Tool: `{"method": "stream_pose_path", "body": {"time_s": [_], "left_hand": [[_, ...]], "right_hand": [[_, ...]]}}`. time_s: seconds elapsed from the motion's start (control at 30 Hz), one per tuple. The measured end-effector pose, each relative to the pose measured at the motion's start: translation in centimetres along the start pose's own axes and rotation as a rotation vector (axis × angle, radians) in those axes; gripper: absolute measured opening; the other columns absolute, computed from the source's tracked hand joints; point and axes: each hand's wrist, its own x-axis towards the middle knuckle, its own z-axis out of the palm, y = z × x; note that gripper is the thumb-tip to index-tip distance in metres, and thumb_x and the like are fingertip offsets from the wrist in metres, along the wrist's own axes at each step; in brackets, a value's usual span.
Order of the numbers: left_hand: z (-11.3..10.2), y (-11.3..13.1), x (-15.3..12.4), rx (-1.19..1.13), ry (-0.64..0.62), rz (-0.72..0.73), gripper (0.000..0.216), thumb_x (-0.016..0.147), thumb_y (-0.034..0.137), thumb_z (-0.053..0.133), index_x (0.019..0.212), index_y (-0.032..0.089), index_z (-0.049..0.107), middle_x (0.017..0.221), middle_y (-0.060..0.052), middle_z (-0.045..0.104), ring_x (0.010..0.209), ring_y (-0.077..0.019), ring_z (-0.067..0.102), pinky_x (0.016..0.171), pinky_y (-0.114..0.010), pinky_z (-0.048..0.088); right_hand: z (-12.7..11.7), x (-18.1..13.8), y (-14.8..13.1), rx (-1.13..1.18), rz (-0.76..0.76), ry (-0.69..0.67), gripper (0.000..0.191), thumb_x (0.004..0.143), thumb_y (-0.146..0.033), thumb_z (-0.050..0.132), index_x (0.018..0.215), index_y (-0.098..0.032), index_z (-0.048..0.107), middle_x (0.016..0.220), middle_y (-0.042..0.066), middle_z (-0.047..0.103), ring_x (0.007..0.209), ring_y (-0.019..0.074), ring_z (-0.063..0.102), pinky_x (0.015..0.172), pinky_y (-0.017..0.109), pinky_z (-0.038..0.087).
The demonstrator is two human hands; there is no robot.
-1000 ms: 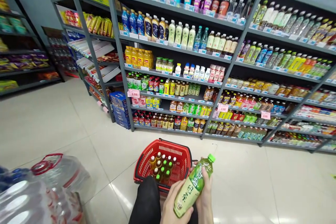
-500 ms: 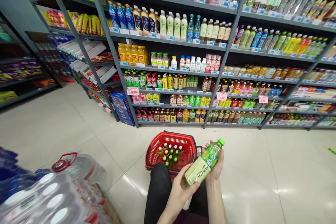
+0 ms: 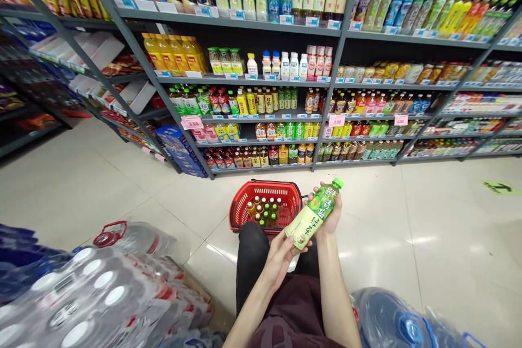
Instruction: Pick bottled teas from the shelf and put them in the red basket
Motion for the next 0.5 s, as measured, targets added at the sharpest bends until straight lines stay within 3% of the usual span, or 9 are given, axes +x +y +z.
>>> {"method": "stream_pose_path", "body": {"time_s": [0.17, 0.3, 0.43, 0.5], "left_hand": [[-0.4, -0.7, 0.8, 0.087, 0.044, 0.176, 0.069, 0.080, 0.038, 0.089, 0.139, 0.016, 0.061, 0.140, -0.018, 0.062, 0.127, -0.0350, 0.062, 0.105, -0.042, 0.054], [-1.6, -0.7, 1.7, 0.154, 0.081, 0.202, 0.072, 0.079, 0.040, 0.088, 0.140, 0.014, 0.060, 0.139, -0.018, 0.063, 0.126, -0.0348, 0.063, 0.106, -0.043, 0.054], [-4.3, -0.9, 2.3, 0.265, 0.064, 0.156, 0.082, 0.078, 0.044, 0.088, 0.146, 0.014, 0.052, 0.142, -0.019, 0.060, 0.126, -0.0337, 0.063, 0.106, -0.042, 0.054], [-6.5, -0.8, 2.8, 0.414, -0.011, 0.104, 0.083, 0.082, 0.048, 0.083, 0.150, 0.015, 0.048, 0.141, -0.018, 0.061, 0.123, -0.0320, 0.065, 0.103, -0.042, 0.056]], "right_hand": [[-0.1, 0.3, -0.1, -0.266, 0.091, 0.025, 0.063, 0.079, -0.076, 0.063, 0.111, -0.021, 0.063, 0.100, 0.004, 0.069, 0.082, 0.0155, 0.068, 0.077, 0.031, 0.060], [-1.1, 0.7, -0.4, -0.601, 0.225, 0.044, 0.065, 0.072, -0.067, 0.079, 0.107, -0.016, 0.061, 0.106, 0.012, 0.071, 0.090, 0.0216, 0.070, 0.073, 0.029, 0.059], [-3.3, 1.2, -0.1, -0.803, 0.422, -0.012, 0.069, 0.064, -0.057, 0.089, 0.110, -0.015, 0.060, 0.113, 0.014, 0.070, 0.089, 0.0235, 0.070, 0.065, 0.028, 0.057], [-4.7, 1.4, 0.7, -0.843, 0.482, -0.003, 0.070, 0.061, -0.054, 0.091, 0.109, -0.014, 0.060, 0.112, 0.015, 0.071, 0.088, 0.0242, 0.070, 0.064, 0.029, 0.057]]}}
